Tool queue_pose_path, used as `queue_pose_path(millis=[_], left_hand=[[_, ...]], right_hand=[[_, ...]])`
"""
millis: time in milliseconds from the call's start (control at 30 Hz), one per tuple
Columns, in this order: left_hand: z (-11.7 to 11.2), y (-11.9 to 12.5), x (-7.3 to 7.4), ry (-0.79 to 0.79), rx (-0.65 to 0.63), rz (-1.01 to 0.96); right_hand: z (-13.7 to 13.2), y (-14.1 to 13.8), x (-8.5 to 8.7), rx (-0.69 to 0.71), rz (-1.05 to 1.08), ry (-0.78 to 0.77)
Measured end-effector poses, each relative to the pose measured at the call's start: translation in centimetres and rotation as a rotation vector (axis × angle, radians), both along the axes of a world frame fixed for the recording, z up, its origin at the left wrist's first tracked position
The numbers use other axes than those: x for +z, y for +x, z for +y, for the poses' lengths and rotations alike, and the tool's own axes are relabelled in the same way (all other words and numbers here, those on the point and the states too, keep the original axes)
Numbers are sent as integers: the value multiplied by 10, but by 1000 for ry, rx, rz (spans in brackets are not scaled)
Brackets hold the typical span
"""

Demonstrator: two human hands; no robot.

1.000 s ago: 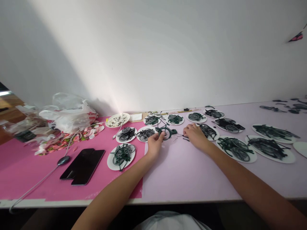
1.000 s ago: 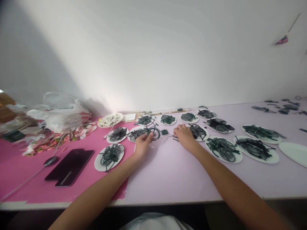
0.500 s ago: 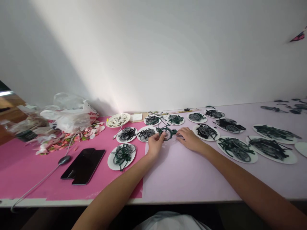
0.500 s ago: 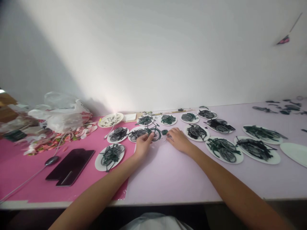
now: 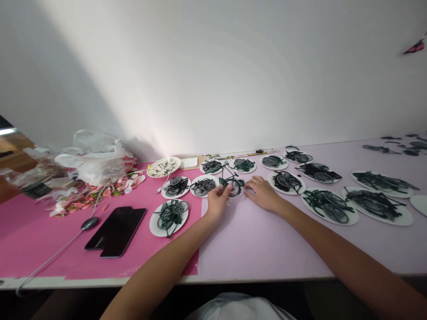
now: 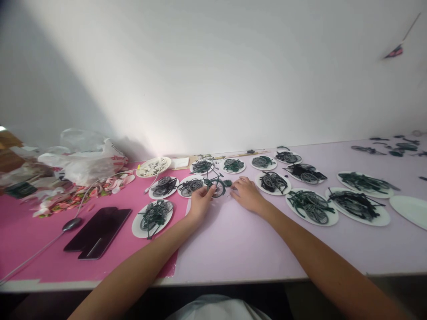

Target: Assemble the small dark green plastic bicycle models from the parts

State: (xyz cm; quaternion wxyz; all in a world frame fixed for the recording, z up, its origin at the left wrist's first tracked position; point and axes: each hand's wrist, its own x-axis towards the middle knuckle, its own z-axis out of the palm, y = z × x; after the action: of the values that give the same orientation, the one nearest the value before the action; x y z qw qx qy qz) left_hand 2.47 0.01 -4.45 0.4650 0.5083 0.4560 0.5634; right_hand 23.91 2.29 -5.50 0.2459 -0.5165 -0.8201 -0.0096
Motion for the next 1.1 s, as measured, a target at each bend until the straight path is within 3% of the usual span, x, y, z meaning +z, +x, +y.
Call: queue_pose_path(millis=[300,567,933,1100], left_hand=[[1,1,-1,-6,-11,20],[2,0,-1,1,-8,30],[5,-8,9,48,-38,110],[2,-7,13,50,-67,103]], right_hand=[[2,4,-1,40,80,-26],[6,1,-5,73,163,44],[-3,0,12,-44,618,34],[-6,-3,17,-21,673,81]])
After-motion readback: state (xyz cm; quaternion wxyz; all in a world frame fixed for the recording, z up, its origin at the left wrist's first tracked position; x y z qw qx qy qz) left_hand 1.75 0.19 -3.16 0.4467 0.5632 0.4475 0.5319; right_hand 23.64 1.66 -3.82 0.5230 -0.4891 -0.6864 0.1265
